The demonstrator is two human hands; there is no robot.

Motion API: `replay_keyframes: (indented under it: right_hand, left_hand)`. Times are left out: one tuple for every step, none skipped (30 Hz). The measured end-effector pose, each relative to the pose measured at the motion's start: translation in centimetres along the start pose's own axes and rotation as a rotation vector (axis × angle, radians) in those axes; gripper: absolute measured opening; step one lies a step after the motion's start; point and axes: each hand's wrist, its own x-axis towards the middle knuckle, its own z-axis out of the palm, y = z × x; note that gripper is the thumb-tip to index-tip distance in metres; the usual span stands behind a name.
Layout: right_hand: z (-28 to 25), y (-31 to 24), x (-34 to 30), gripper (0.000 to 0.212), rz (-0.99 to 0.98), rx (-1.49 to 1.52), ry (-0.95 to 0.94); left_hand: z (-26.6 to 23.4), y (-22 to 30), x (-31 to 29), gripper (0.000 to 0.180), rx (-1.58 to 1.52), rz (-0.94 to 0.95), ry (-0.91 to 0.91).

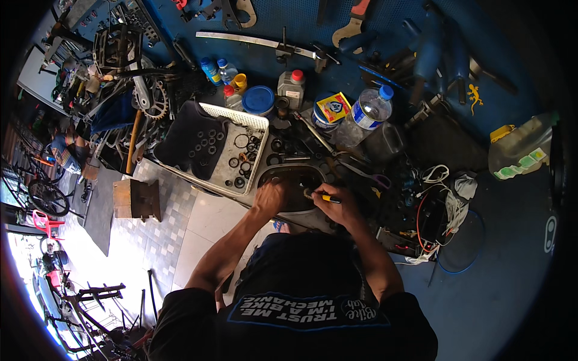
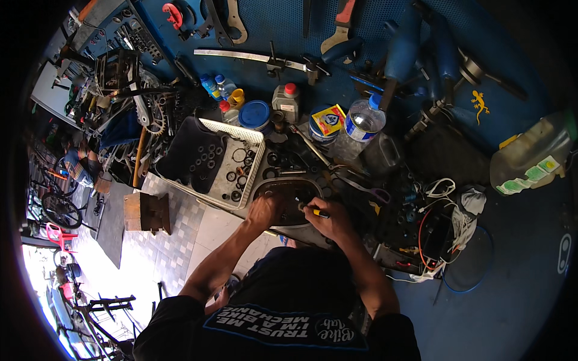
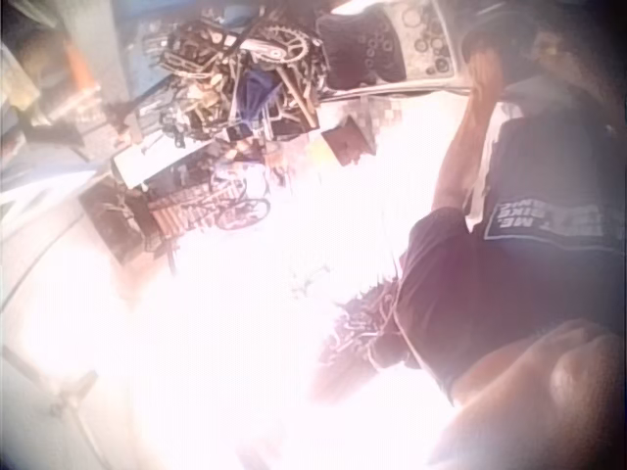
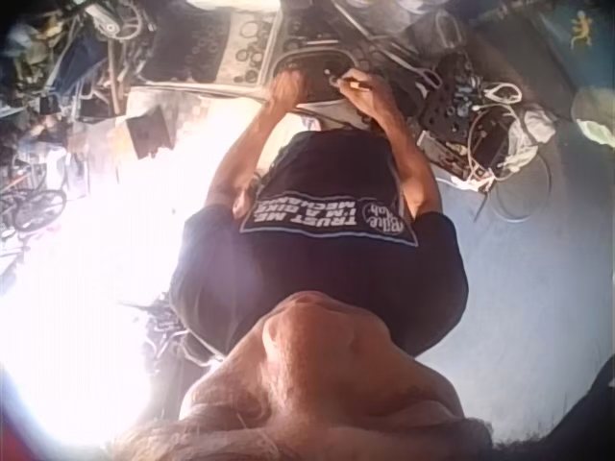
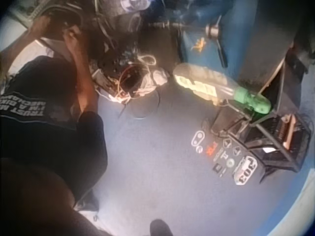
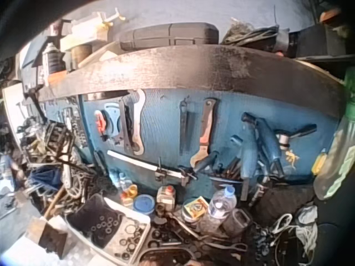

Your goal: The person repeatedly picks small circular metal parts from a white tray, scrubs them with a yellow-handled brush in a dark liquid basin, and returns them to the tray. The person continues this cycle for multiple parts throughout the clip.

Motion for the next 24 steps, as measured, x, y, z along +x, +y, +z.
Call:
replay_keyframes:
  right_hand:
    - [-0.2,-0.1,-0.1,0.018,0.0,-0.013,0.015]
    - [-0.2,-0.4,0.1,0.018,0.004,-0.023,0.009]
    - [-0.3,-0.5,0.1,0.018,0.012,-0.035,0.004]
    - [-0.3,-0.6,0.2,0.018,0.021,-0.047,-0.001]
    - [-0.1,-0.4,0.3,0.018,-0.031,-0.046,0.023]
    - [0.3,0.0,0.4,0.018,-0.083,-0.046,0.045]
    - [0.5,0.2,0.4,0.019,-0.137,-0.046,0.067]
    - [0.6,0.2,0.3,0.019,-0.134,-0.063,0.061]
    - [0.7,0.2,0.2,0.019,-0.133,-0.08,0.054]
    - [0.8,0.2,0.1,0.019,-0.132,-0.098,0.045]
    - [1.0,-0.1,0.0,0.019,-0.151,-0.083,0.051]
    - [1.2,-0.5,-0.1,0.019,-0.171,-0.069,0.056]
    - [1.4,-0.7,0.0,0.019,-0.191,-0.055,0.061]
    - [1.6,-0.7,0.0,0.018,-0.207,-0.105,0.013]
    - [1.9,-0.4,0.2,0.018,-0.223,-0.155,-0.035]
    - [2.0,-0.2,0.4,0.018,-0.239,-0.205,-0.084]
    - [1.9,0.0,0.6,0.018,-0.22,-0.212,-0.108]
    - [2.0,0.3,0.9,0.019,-0.171,-0.162,-0.062]
    - [2.2,0.7,1.3,0.02,-0.121,-0.113,-0.017]
    - [2.2,0.4,1.6,0.022,-0.07,-0.062,0.025]
    - [2.2,0.2,2.2,0.023,-0.071,0.092,0.069]
    - [2.4,-0.2,2.4,0.022,-0.052,0.154,0.079]
    - [2.2,-2.0,2.4,0.022,-0.03,0.214,0.091]
    - [2.0,-3.4,2.4,0.022,-0.011,0.271,0.106]
  left_hand:
    - [0.4,0.0,0.5,0.025,-0.016,0.003,0.013]
    - [1.2,-0.2,1.2,0.025,-0.029,0.001,0.031]
    - [1.6,0.1,1.9,0.026,-0.045,0.001,0.046]
    - [2.0,0.4,2.6,0.026,-0.047,-0.037,0.021]
    - [2.3,0.7,3.5,0.026,-0.046,-0.074,-0.003]
    - [2.3,1.1,4.0,0.027,-0.046,-0.112,-0.026]
    - [2.8,1.1,4.2,0.029,-0.058,-0.134,-0.001]
    - [2.7,1.3,4.5,0.027,-0.056,-0.162,-0.015]
    - [2.6,1.5,4.7,0.026,-0.054,-0.191,-0.027]
    - [2.4,1.6,4.9,0.025,-0.052,-0.221,-0.038]
    - [2.2,1.5,4.7,0.022,-0.131,-0.213,0.016]
    - [1.8,1.2,4.3,0.02,-0.209,-0.204,0.07]
    - [1.4,0.9,4.0,0.017,-0.288,-0.195,0.124]
    - [1.2,0.6,3.6,0.016,-0.51,-0.288,0.112]
    - [0.9,0.2,3.2,0.014,-0.733,-0.381,0.1]
    - [0.6,-0.1,2.8,0.013,-0.956,-0.473,0.086]
    - [0.5,-0.5,2.3,0.014,-1.021,-0.485,0.105]
    - [0.5,-0.8,1.8,0.014,-1.033,-0.494,0.12]
    - [0.5,-1.1,1.4,0.014,-1.044,-0.503,0.134]
    - [0.5,-1.0,1.0,0.014,-1.055,-0.516,0.148]
    - [0.5,-0.9,0.7,0.014,-0.995,-0.514,0.157]
    - [0.5,-0.8,0.5,0.014,-0.935,-0.512,0.166]
    - [0.4,-0.4,0.4,0.014,-0.876,-0.507,0.171]
    - [0.2,0.0,0.5,0.014,-0.825,-0.493,0.174]
